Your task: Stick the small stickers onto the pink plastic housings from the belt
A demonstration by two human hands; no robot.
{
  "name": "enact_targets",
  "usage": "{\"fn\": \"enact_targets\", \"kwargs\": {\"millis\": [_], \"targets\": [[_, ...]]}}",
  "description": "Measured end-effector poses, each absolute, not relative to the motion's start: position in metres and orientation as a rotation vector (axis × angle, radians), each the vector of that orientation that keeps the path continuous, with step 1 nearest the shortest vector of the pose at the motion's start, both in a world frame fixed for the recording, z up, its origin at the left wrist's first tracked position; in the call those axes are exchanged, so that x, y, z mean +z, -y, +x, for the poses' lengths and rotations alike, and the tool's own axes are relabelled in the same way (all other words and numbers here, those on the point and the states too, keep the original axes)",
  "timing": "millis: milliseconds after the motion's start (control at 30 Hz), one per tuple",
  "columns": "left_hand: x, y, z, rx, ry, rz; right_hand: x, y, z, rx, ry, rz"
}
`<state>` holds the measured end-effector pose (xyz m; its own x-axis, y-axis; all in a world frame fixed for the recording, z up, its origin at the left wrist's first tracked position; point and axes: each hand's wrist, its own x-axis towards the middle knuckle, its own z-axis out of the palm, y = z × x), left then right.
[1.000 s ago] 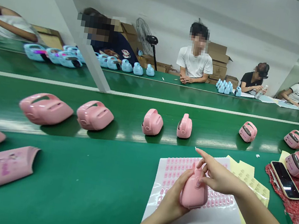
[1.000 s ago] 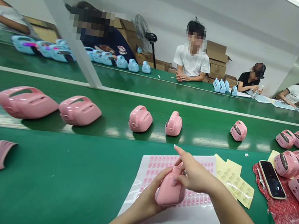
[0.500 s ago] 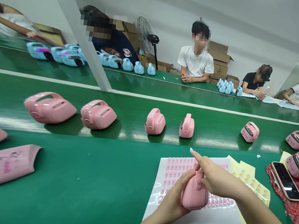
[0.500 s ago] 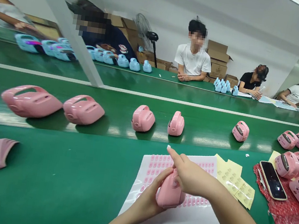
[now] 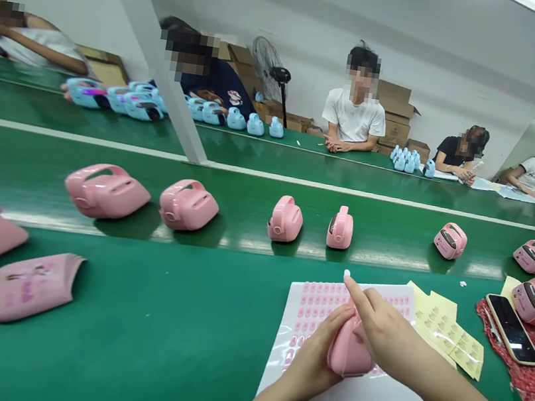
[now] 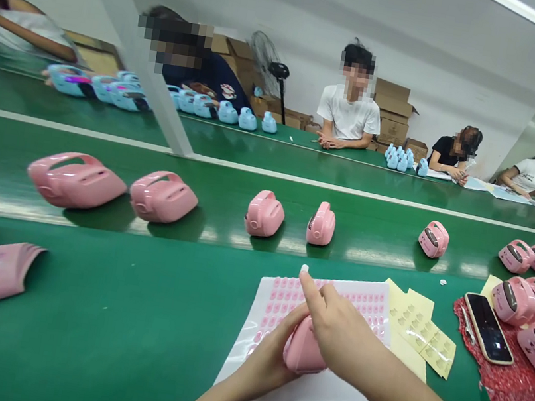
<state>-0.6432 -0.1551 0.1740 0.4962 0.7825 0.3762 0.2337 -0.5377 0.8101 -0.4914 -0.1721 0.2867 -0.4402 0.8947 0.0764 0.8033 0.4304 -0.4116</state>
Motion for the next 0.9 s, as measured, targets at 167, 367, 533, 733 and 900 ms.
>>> {"fn": "enact_targets", "kwargs": {"millis": [167,367,533,733,900], "targets": [[0.172,0.154,-0.643,1.0,-0.807,2.007,0.274,0.155,-0.478,0.681,2.153,-1.368],[0.182,0.162,-0.644,0.983,-0.717,1.886,0.239,0.126,-0.451,1.141,1.85,-1.293],[0.177,0.167,-0.647,0.927,-0.714,1.625,0.226,0.115,-0.437,1.535,1.73,-1.197],[0.164,0.155,-0.642,0.896,-0.971,1.46,0.246,0.076,-0.416,0.868,1.342,-1.507],[0.159,0.151,-0.642,0.842,-0.975,1.644,0.248,0.016,-0.404,0.474,1.128,-1.763]]}}
